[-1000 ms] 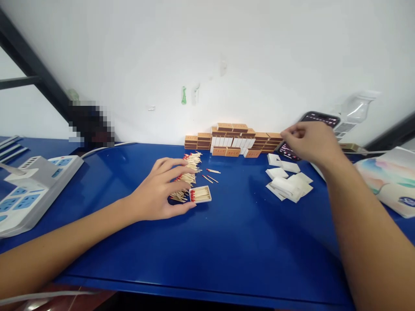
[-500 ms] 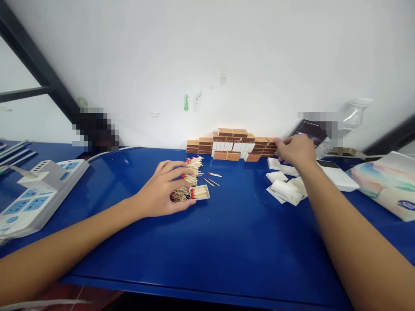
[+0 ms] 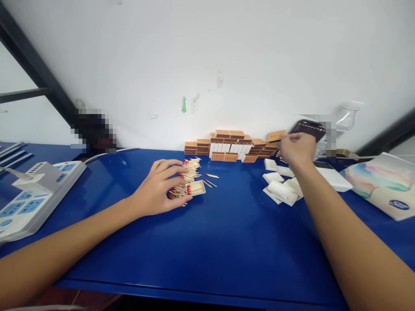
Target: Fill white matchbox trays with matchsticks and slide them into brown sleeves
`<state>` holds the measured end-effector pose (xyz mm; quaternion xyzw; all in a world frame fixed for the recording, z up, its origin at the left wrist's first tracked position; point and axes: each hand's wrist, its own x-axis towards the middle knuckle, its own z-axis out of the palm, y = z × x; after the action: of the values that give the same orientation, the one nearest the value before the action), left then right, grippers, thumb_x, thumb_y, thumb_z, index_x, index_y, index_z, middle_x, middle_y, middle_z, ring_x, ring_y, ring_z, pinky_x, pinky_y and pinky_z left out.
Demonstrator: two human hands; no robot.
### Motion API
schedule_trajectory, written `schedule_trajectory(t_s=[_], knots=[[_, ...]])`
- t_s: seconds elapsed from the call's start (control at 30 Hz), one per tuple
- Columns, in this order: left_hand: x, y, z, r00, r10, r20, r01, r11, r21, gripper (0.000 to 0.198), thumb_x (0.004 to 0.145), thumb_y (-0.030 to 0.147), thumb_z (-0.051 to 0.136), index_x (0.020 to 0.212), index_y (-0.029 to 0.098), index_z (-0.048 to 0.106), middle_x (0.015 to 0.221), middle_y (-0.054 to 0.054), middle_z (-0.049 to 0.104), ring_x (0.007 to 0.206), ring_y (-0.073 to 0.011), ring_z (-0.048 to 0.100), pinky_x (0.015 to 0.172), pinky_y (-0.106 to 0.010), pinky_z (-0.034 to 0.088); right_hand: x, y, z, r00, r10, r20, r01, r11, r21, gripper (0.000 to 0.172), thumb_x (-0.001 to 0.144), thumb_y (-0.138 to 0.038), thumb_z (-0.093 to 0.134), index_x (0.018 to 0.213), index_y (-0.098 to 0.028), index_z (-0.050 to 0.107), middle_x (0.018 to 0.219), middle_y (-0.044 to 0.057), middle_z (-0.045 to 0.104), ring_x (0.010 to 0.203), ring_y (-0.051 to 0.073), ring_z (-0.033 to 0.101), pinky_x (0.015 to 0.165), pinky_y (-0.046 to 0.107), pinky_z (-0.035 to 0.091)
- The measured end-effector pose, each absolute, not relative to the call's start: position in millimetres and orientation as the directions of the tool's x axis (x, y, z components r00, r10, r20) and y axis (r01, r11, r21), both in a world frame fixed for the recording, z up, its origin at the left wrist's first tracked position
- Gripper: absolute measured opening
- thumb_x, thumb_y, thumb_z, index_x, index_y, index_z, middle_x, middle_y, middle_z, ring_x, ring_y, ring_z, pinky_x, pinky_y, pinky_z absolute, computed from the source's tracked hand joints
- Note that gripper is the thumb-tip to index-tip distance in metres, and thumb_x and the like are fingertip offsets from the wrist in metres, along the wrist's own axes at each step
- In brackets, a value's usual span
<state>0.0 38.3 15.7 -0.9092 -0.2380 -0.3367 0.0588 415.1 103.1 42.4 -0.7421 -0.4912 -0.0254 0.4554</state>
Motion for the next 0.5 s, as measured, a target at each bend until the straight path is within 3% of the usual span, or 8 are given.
schedule_trajectory(t_s=[0.07, 0.13, 0.2, 0.3, 0.4, 0.5], knots=[[0, 39, 17, 0.609, 0.412, 0.677, 0.509, -0.858, 0.064, 0.025, 0.088, 0.044, 0.077, 0.097, 0.021, 0.075, 0.119, -0.009, 0.075, 0.127, -0.0322, 0.061, 0.106, -0.054, 0.043, 401, 90, 53, 0.609, 0.607, 0.511, 0.691, -0.090, -0.717, 0.023, 0.100, -0.033, 0.048, 0.100, -0.014, 0.060, 0.076, 0.009, 0.060, 0.059, 0.019, 0.055, 0.053, 0.036, 0.042], [-1, 41, 18, 0.546, 0.430, 0.719, 0.557, -0.827, 0.072, 0.025, 0.087, 0.044, 0.078, 0.097, 0.022, 0.075, 0.115, -0.008, 0.077, 0.124, -0.0316, 0.062, 0.104, -0.053, 0.044, 377, 72, 62, 0.612, 0.614, 0.498, 0.626, 0.008, -0.779, 0.022, 0.101, -0.038, 0.048, 0.095, -0.020, 0.058, 0.074, 0.005, 0.058, 0.055, 0.017, 0.050, 0.050, 0.034, 0.041], [-2, 42, 20, 0.494, 0.439, 0.750, 0.593, -0.801, 0.078, 0.025, 0.088, 0.045, 0.078, 0.095, 0.022, 0.074, 0.111, -0.006, 0.078, 0.121, -0.0309, 0.063, 0.103, -0.052, 0.045, 343, 51, 64, 0.505, 0.755, 0.418, 0.550, 0.092, -0.830, 0.026, 0.096, -0.045, 0.061, 0.081, -0.023, 0.058, 0.064, 0.002, 0.056, 0.049, 0.016, 0.049, 0.045, 0.032, 0.039], [-3, 43, 21, 0.467, 0.437, 0.769, 0.609, -0.789, 0.078, 0.026, 0.088, 0.045, 0.078, 0.097, 0.022, 0.074, 0.106, -0.005, 0.079, 0.118, -0.0294, 0.065, 0.102, -0.051, 0.045, 291, 24, 58, 0.245, 0.921, 0.303, 0.476, 0.158, -0.865, 0.038, 0.092, -0.058, 0.068, 0.077, -0.023, 0.064, 0.061, 0.003, 0.062, 0.044, 0.015, 0.049, 0.040, 0.030, 0.038], [-3, 43, 21, 0.476, 0.430, 0.767, 0.605, -0.793, 0.069, 0.026, 0.089, 0.045, 0.077, 0.101, 0.022, 0.074, 0.106, -0.004, 0.080, 0.117, -0.0289, 0.065, 0.102, -0.050, 0.045, 259, 11, 48, 0.065, 0.964, 0.257, 0.446, 0.202, -0.872, 0.045, 0.092, -0.064, 0.066, 0.079, -0.021, 0.064, 0.059, 0.001, 0.062, 0.043, 0.012, 0.049, 0.042, 0.027, 0.038], [-3, 42, 21, 0.486, 0.420, 0.766, 0.599, -0.798, 0.058, 0.027, 0.090, 0.044, 0.077, 0.104, 0.021, 0.074, 0.106, -0.004, 0.081, 0.117, -0.0290, 0.065, 0.102, -0.050, 0.045, 253, 9, 43, 0.004, 0.962, 0.272, 0.436, 0.243, -0.866, 0.047, 0.092, -0.065, 0.066, 0.079, -0.020, 0.063, 0.064, 0.002, 0.064, 0.049, 0.012, 0.055, 0.046, 0.026, 0.042]])
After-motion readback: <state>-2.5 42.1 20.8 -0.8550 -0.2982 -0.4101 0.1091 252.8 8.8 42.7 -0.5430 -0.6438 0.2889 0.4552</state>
